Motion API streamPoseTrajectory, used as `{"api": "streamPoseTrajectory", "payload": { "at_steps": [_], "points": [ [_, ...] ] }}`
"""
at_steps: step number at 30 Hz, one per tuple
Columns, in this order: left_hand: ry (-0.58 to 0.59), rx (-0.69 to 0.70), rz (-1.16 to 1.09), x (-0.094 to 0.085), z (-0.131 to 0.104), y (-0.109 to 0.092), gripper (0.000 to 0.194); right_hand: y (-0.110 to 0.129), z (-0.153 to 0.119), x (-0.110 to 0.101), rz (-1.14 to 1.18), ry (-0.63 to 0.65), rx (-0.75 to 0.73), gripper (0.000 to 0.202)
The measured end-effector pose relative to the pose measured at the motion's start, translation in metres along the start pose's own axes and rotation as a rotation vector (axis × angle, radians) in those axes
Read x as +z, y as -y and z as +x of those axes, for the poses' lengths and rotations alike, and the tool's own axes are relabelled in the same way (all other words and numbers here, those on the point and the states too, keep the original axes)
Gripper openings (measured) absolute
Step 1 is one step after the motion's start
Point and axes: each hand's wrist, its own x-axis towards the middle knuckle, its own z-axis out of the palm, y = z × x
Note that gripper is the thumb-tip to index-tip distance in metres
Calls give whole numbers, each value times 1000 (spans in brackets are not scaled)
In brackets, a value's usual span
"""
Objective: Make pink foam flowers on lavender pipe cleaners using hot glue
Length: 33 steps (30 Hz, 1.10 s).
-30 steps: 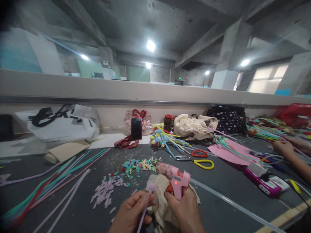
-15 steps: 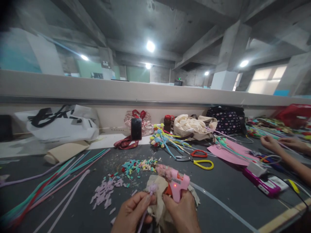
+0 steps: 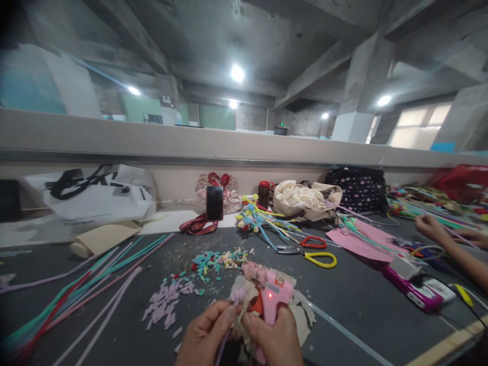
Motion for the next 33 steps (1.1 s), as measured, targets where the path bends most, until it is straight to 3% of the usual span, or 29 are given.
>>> {"api": "streamPoseTrajectory", "payload": {
  "at_steps": [6, 15, 18, 21, 24, 27, 33],
  "points": [
    [-3, 152, 145, 0, 0, 5, 36, -13, 11, 0, 80, -1, 64, 22],
    [11, 291, 264, -2, 0, 14, 34, -27, 11, 10, 248, 54, 18, 17],
    [4, 310, 275, -3, 1, 9, 34, -21, 13, 2, 157, -15, -14, 15],
    [-30, 312, 286, -6, 2, 2, 33, -14, 21, -22, -69, -162, -63, 15],
    [-57, 271, 301, -9, 5, -2, 33, -10, 38, -56, -339, -274, -206, 20],
    [-66, 136, 243, -10, 6, -4, 37, -12, 58, -85, -512, -316, -331, 23],
    [-49, -146, 50, -11, 4, -11, 35, -19, 77, -103, -525, -304, -306, 23]
  ]
}}
